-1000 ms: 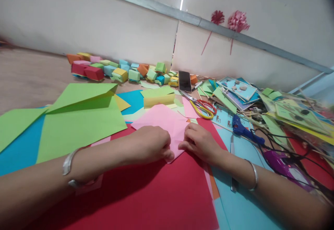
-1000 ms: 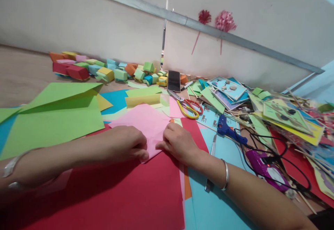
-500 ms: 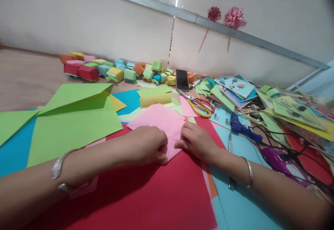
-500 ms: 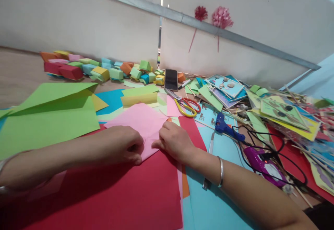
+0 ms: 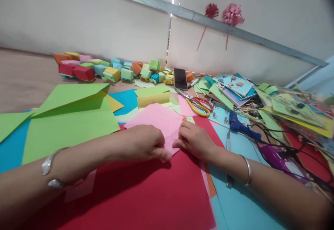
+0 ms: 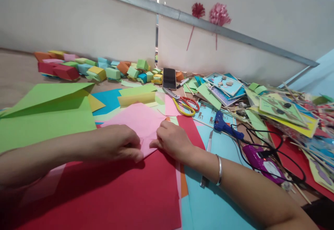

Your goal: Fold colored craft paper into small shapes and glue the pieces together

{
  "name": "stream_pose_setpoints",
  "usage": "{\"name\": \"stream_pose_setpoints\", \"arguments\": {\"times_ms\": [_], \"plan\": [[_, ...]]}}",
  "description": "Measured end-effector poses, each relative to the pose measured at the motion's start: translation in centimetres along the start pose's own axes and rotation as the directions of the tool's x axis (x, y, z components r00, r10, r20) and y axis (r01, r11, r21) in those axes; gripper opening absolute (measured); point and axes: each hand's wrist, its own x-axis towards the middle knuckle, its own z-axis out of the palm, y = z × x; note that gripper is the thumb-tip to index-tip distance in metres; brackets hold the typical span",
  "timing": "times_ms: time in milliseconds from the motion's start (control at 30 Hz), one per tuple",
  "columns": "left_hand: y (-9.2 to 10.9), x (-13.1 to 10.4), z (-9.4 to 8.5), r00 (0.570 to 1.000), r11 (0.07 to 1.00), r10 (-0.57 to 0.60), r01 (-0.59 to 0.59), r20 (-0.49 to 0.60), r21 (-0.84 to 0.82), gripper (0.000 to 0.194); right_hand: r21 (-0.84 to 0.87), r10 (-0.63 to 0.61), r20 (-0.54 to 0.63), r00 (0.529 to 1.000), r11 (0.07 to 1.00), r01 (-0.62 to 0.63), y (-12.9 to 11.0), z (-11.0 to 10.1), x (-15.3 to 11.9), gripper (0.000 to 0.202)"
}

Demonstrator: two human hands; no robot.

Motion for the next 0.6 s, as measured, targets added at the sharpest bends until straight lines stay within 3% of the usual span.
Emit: {"name": "stream_pose_setpoints", "arguments": {"times_ms": [100, 200, 600], "plan": [[0.0, 0.4, 0.6, 0.995, 0.997, -0.006, 0.013, -0.102, 0.070, 0.059, -0.004, -0.003, 0.005, 1.000, 1.000, 0.003, 0.1, 0.0, 0.1, 0.044], [0.1, 1.0, 1.4, 0.977, 0.980, -0.064, 0.100, -0.205, 0.170, 0.069, -0.004, -0.002, 0.005, 1.000, 1.000, 0.002, 0.1, 0.0, 0.1, 0.046], [0.7, 0.3, 1.0, 0.983, 0.975, -0.095, 0.124, -0.158, 0.184, 0.035, 0.071, 0.075, 0.016, 0.997, 0.995, -0.075, -0.5, -0.5, 0.3, 0.034]]}}
